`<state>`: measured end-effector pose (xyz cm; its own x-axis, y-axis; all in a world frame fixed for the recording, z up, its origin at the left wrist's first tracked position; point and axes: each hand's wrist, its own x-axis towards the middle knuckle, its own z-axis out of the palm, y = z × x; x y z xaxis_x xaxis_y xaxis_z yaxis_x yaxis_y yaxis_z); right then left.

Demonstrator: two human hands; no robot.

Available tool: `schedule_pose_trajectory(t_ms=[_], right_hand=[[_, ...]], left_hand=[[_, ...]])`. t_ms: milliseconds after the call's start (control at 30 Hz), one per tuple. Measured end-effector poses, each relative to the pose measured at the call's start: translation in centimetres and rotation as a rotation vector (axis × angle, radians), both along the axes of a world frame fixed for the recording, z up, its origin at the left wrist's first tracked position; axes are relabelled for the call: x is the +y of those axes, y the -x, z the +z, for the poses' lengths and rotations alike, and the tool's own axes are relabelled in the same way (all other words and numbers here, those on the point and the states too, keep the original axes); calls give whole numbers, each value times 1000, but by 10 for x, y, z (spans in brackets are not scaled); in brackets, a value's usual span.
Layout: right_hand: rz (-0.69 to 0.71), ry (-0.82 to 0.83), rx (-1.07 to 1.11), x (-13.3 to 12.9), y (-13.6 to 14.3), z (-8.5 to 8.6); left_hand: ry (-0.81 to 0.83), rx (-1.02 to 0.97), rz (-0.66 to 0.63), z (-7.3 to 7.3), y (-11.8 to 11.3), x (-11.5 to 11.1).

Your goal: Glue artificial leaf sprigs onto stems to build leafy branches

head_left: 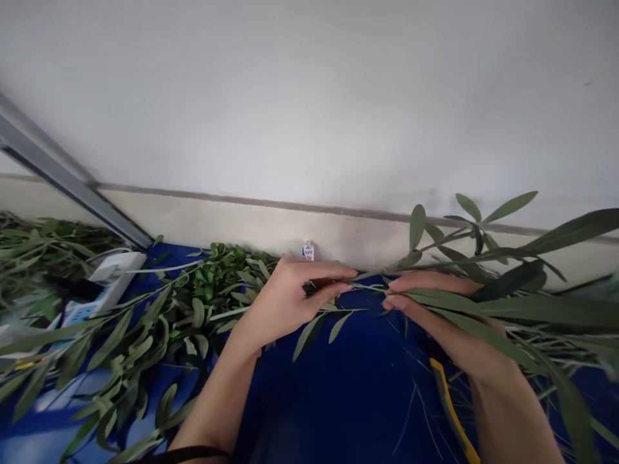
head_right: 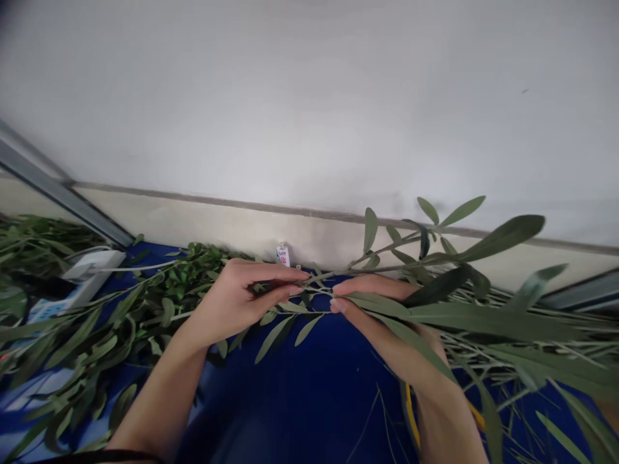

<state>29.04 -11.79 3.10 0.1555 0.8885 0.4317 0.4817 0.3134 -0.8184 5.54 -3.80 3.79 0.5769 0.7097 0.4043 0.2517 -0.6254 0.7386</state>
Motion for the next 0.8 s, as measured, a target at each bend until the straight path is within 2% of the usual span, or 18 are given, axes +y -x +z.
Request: schedule_pose_trajectory(t_ms=[233,433,600,800], right_hand=[[55,122,168,7,7,-5],[79,206,464,17,18,-15],[53,252,558,22,20,-20],[57,275,618,27,22,-24]], left_hand=[[5,9,35,-1,1,5],[9,36,94,-14,-2,14],[18,27,109,-24,-6,20],[23,25,122,-25,-7,21]])
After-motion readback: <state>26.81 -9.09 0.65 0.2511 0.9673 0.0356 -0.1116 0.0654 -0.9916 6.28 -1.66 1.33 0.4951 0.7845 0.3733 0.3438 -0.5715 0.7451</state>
